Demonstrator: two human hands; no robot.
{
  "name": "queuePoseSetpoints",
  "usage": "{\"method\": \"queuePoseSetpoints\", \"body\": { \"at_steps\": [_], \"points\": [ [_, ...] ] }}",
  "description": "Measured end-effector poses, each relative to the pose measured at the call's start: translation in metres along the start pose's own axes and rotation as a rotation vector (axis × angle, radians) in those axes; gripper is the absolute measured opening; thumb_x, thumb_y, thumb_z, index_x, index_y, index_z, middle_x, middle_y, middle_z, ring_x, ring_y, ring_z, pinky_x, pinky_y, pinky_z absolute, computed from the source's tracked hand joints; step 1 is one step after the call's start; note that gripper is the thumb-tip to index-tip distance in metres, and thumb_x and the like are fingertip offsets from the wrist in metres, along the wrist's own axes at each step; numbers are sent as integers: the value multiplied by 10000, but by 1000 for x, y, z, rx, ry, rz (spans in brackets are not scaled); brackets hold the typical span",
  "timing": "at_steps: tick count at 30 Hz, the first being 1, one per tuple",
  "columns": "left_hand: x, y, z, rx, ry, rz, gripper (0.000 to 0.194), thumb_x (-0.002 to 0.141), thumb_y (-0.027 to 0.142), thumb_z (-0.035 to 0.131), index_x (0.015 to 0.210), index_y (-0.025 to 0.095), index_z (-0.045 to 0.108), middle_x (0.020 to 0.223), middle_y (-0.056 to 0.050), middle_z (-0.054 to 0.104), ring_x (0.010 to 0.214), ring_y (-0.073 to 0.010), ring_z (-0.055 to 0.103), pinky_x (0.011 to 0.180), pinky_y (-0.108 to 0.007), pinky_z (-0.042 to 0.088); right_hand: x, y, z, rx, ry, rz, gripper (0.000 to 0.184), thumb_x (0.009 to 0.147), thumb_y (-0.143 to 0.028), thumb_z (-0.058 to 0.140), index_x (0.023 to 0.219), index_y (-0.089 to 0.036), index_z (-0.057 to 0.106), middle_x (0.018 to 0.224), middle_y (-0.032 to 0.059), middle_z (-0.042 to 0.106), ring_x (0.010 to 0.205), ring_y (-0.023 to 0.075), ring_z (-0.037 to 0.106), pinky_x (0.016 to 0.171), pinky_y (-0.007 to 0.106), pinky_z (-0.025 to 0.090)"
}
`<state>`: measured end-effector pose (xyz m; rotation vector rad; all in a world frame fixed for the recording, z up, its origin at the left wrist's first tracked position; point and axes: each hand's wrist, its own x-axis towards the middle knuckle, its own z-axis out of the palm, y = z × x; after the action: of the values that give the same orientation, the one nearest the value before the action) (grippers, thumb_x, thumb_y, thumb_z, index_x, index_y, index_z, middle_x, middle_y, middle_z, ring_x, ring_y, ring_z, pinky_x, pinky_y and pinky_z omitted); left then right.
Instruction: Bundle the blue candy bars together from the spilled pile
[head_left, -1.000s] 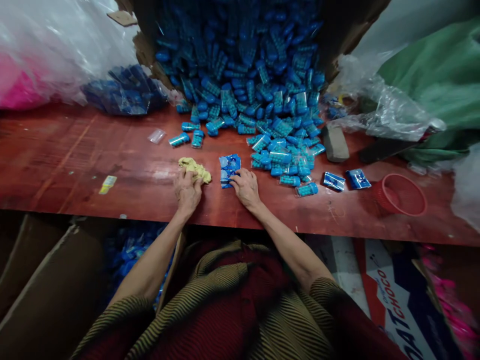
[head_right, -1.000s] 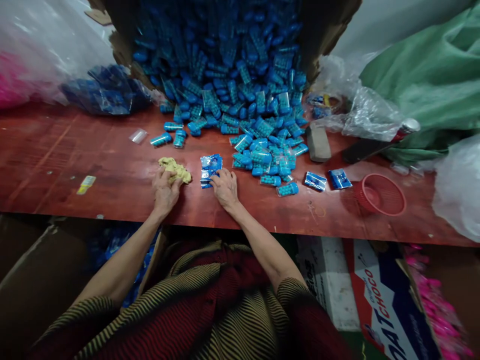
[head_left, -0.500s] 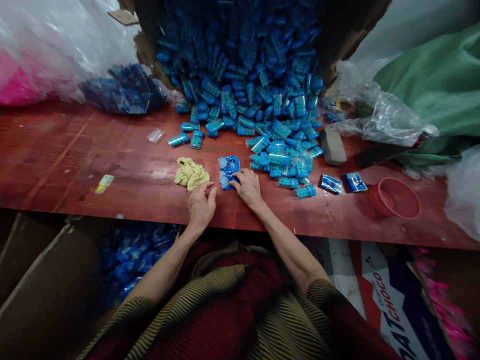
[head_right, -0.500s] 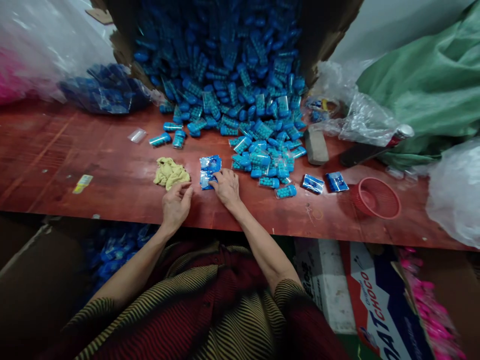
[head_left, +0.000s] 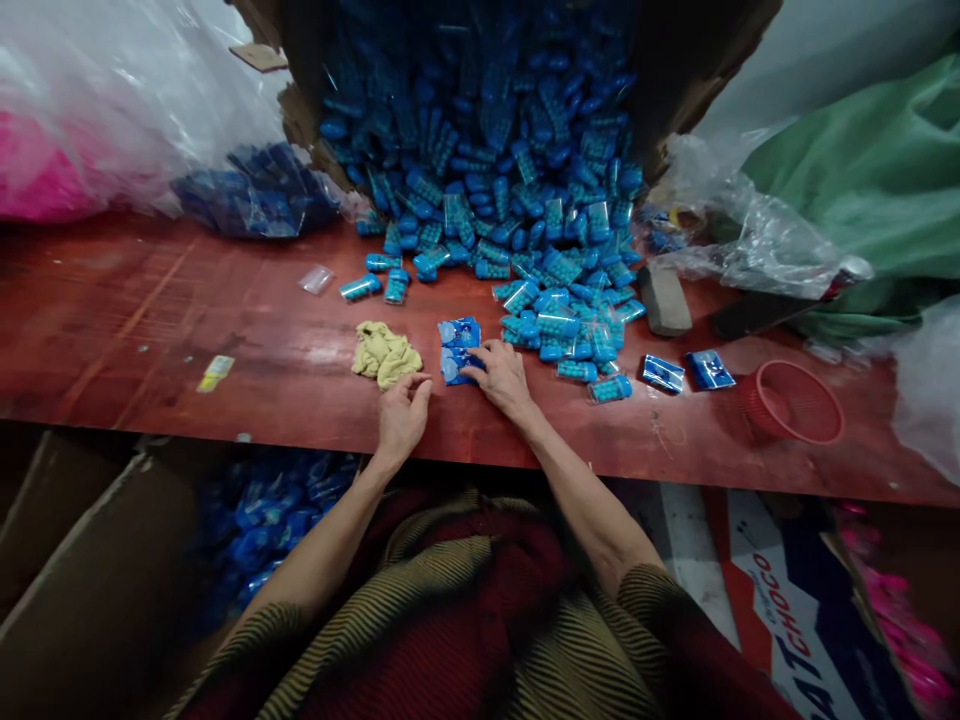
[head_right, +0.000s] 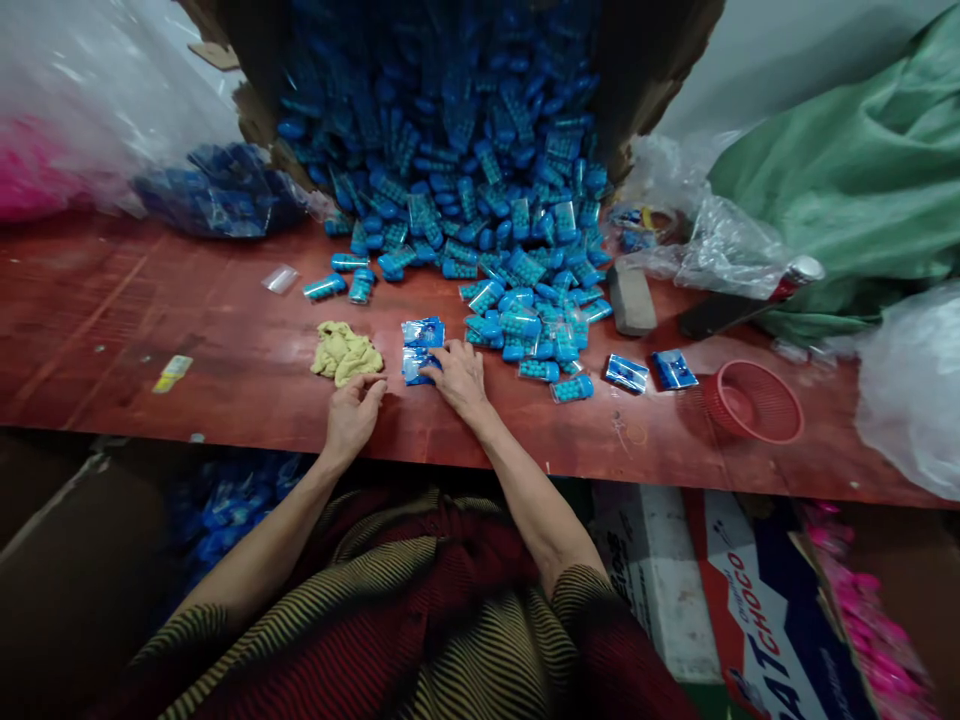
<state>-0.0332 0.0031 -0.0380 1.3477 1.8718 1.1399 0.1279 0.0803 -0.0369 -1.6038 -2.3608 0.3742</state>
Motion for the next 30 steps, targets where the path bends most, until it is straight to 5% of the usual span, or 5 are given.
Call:
{"method": "queuePoseSetpoints", "body": {
  "at_steps": [7, 11, 20, 25, 30],
  "points": [
    [24, -5, -15, 485, 201, 204, 365, 822, 317, 486, 1119, 136, 594, 1295, -181, 516, 1275, -326, 381, 1052, -500, 266, -3, -9, 5, -109, -4, 69, 285, 936, -364, 428, 961, -213, 668, 1008, 86, 614, 968, 245, 495, 800, 359, 360],
    [43, -21, -20, 596, 81, 114, 537, 803, 342, 502, 1289, 116, 482, 1468, -214, 324, 1364, -389, 232, 1060, -579, 193, 3, -37, 0, -127, 1, 46, 294, 935, -304, 407, 1124, -212, 613, 1172, 133, 580, 1067, 285, 482, 854, 420, 371],
    [69, -46, -27, 258, 144, 141, 500, 890, 363, 297, 1299, 138, 476, 1362, -160, 495, 1300, -229, 400, 1091, -431, 263, 37, -112, 49, 6, -129, -382, 481, 937, -160, 293, 1415, -187, 333, 1509, 108, 302, 1383, 250, 248, 1086, 483, 233],
    [65, -37, -22, 479, 83, 104, 494, 892, 388, 294, 1222, 149, 573, 1425, -165, 424, 1366, -328, 275, 1083, -571, 170, 11, -97, 39, 4, -188, -457, 484, 918, -215, 397, 1394, -135, 365, 1498, 171, 293, 1391, 318, 204, 1058, 589, 222],
    [54, -32, -20, 594, 87, 151, 505, 851, 382, 397, 1281, 150, 523, 1472, -177, 341, 1356, -364, 262, 1064, -573, 201, -21, -48, 1, -34, -234, -446, 445, 892, -332, 518, 1304, -166, 494, 1426, 153, 419, 1330, 324, 314, 1040, 563, 259]
  ]
}}
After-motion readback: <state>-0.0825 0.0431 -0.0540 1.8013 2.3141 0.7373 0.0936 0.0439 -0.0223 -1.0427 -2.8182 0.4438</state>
